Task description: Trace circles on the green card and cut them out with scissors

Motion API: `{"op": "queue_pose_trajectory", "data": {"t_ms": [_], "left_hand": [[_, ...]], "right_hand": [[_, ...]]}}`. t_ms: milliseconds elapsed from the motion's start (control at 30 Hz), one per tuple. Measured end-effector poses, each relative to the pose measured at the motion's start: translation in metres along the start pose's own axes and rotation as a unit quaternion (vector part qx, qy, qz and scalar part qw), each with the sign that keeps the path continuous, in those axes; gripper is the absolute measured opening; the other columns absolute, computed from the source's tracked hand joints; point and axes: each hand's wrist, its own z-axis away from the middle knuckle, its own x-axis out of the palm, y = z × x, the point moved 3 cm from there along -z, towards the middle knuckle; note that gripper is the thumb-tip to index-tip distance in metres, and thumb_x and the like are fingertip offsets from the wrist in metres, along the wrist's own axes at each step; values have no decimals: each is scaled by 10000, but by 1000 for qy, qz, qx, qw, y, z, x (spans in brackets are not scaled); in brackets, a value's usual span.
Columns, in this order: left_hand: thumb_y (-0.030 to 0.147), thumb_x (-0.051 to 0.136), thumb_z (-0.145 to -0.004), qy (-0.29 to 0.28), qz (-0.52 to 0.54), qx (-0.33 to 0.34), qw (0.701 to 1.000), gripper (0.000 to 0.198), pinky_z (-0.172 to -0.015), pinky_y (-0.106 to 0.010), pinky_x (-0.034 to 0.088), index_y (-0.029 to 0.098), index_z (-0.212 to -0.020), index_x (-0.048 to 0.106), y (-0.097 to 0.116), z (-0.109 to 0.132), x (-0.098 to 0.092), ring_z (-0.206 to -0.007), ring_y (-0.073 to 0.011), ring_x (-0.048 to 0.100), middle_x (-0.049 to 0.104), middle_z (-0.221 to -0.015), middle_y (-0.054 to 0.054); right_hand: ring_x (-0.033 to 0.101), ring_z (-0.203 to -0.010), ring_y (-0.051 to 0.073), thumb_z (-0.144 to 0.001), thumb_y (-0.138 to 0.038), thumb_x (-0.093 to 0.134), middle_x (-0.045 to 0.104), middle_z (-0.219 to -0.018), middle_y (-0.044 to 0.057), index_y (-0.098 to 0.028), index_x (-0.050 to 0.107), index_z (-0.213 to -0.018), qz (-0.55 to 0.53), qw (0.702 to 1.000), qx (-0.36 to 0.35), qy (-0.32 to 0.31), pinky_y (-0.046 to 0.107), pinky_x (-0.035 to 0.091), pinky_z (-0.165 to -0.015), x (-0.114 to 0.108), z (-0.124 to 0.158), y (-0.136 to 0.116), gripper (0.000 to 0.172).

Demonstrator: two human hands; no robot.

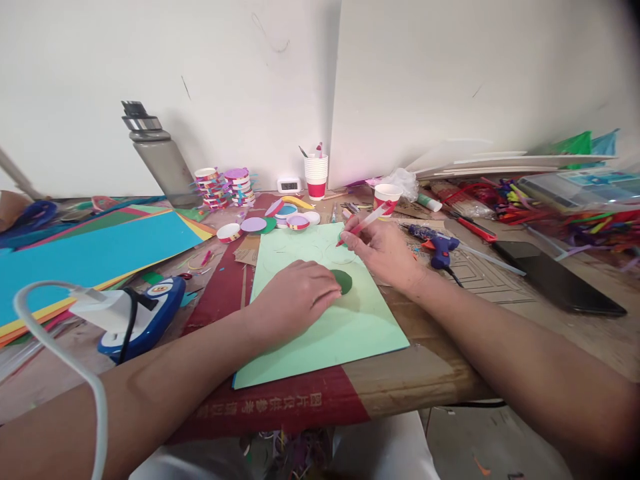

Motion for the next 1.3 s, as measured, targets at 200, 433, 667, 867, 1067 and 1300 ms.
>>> {"op": "queue_pose_trajectory", "data": {"t_ms": [200,433,667,867,1067,1300], "left_hand": [[343,495,-991,-46,-34,46,997,324,-1007,-413,443,158,-1197,664,12,6,9,-1159,-238,618,684,-1255,-91],[382,476,-998,-28,-91,63,993,362,-965,-422,461,135,-1196,653,14,10,13,-1134,-249,631,686,-1243,-108],[369,488,-993,-19,-68,59,996,351,-977,-433,463,143,-1215,640,13,10,12,-1160,-245,615,676,-1249,-108],[253,490,-991,57,-60,110,990,227,-923,-376,477,150,-1025,690,28,14,-2,-1041,-202,639,710,-1105,-90],[239,515,-978,63,-49,248,966,201,-886,-313,475,148,-943,692,54,23,-7,-915,-163,665,740,-948,-56],[527,398,-989,-47,-87,82,992,549,-1081,-454,395,131,-1327,574,43,22,12,-1375,-317,464,482,-1488,-195]], "right_hand": [[547,-674,134,-898,-234,539,667,-816,46,-167,605,-683,-3,1000,-16,-3,266,401,-630,0,0,-3,235],[543,-683,141,-894,-230,532,643,-792,41,-167,609,-721,-10,1000,-22,-10,272,403,-631,2,1,-4,199],[526,-651,140,-888,-245,544,638,-747,40,-163,633,-706,-14,1000,2,-21,270,394,-604,4,2,-3,219],[518,-642,136,-899,-246,537,644,-744,39,-160,665,-742,-4,1000,4,-22,263,380,-587,4,2,-3,220],[523,-642,129,-907,-241,534,653,-778,42,-157,653,-736,-6,1000,-6,-19,263,383,-598,1,1,-5,225],[527,-582,135,-893,-245,552,608,-630,5,-171,646,-762,2,996,37,-82,264,390,-573,7,2,-4,178]]}}
